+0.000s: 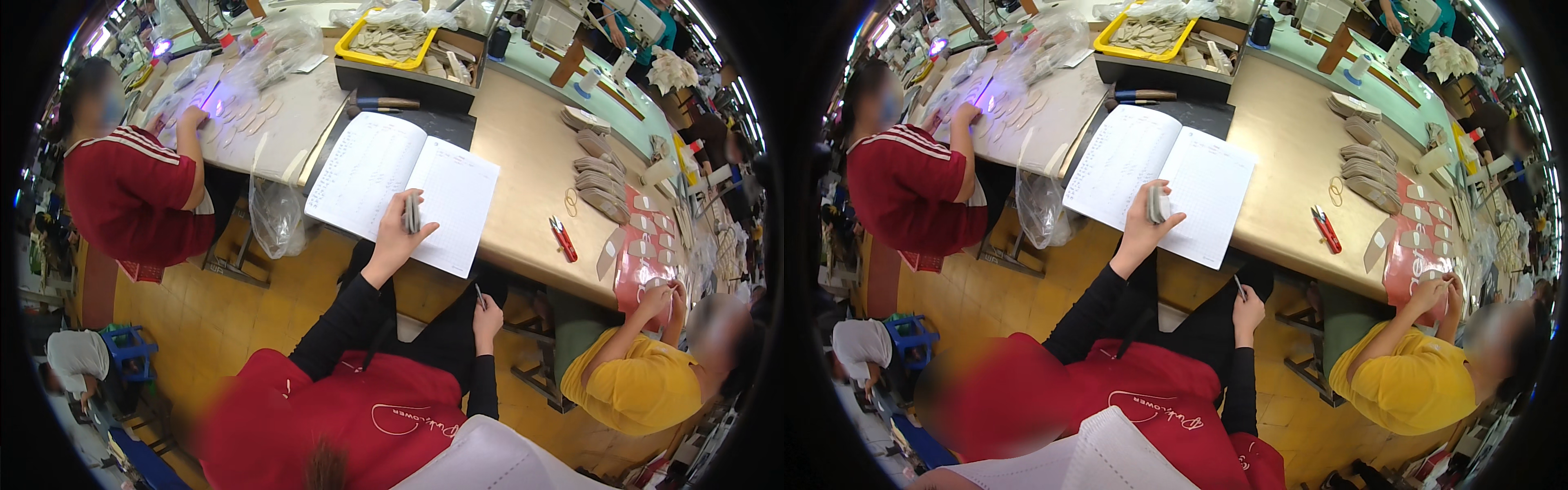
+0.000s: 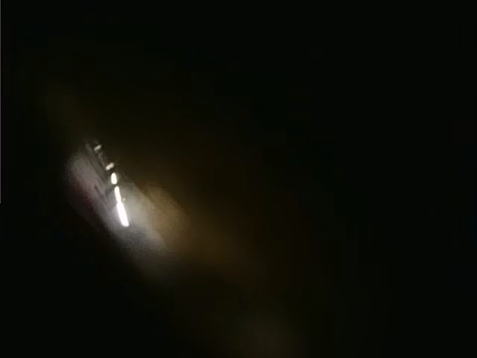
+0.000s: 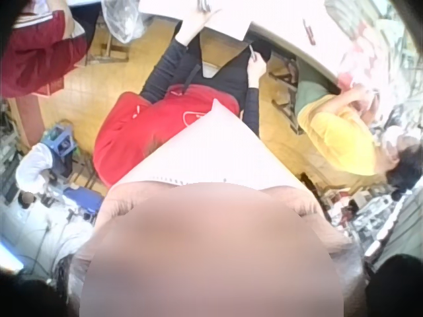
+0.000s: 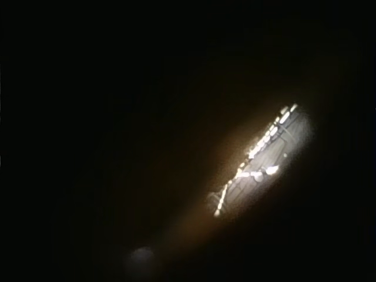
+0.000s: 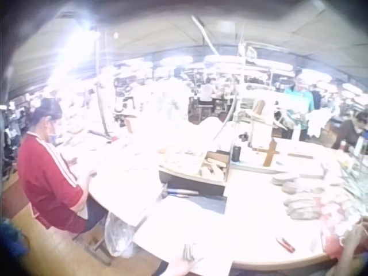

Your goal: The person sits on the floor in a workshop and applies glue from a squeeze bottle onto small white fabric pieces laid on a larger fabric sheet. The person then places the glued pieces onto the sheet and smooths them down.

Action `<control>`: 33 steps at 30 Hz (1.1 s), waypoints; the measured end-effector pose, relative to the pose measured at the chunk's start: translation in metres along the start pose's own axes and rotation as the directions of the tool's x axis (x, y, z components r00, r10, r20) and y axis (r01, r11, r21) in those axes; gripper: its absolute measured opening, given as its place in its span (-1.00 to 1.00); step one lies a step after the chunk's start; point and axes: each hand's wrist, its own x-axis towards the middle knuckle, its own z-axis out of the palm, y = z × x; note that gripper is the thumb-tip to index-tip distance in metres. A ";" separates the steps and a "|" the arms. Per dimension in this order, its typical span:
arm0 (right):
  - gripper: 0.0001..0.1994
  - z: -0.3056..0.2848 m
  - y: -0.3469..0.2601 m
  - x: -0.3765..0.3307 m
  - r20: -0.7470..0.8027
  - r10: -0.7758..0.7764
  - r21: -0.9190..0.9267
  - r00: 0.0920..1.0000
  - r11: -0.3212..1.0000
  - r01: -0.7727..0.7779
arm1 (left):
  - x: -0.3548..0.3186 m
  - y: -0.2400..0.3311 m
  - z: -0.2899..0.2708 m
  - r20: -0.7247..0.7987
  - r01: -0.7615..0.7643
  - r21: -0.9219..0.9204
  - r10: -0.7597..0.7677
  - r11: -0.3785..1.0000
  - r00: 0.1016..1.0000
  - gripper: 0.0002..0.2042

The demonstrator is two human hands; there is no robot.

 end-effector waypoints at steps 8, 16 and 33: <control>-0.83 -0.002 -0.001 -0.001 -0.022 -0.013 0.032 1.000 0.999 0.013 | -0.001 0.002 -0.005 0.126 0.153 0.098 -0.165 0.983 0.978 -0.39; -0.82 -0.003 0.000 -0.002 -0.029 -0.011 0.042 1.000 0.999 0.012 | -0.019 0.001 0.001 0.094 0.078 0.055 -0.083 0.995 0.992 -0.36; -0.82 -0.004 0.001 -0.002 -0.022 0.011 0.064 1.000 0.998 -0.010 | -0.017 0.003 -0.007 0.191 0.199 0.098 -0.215 0.975 0.958 -0.46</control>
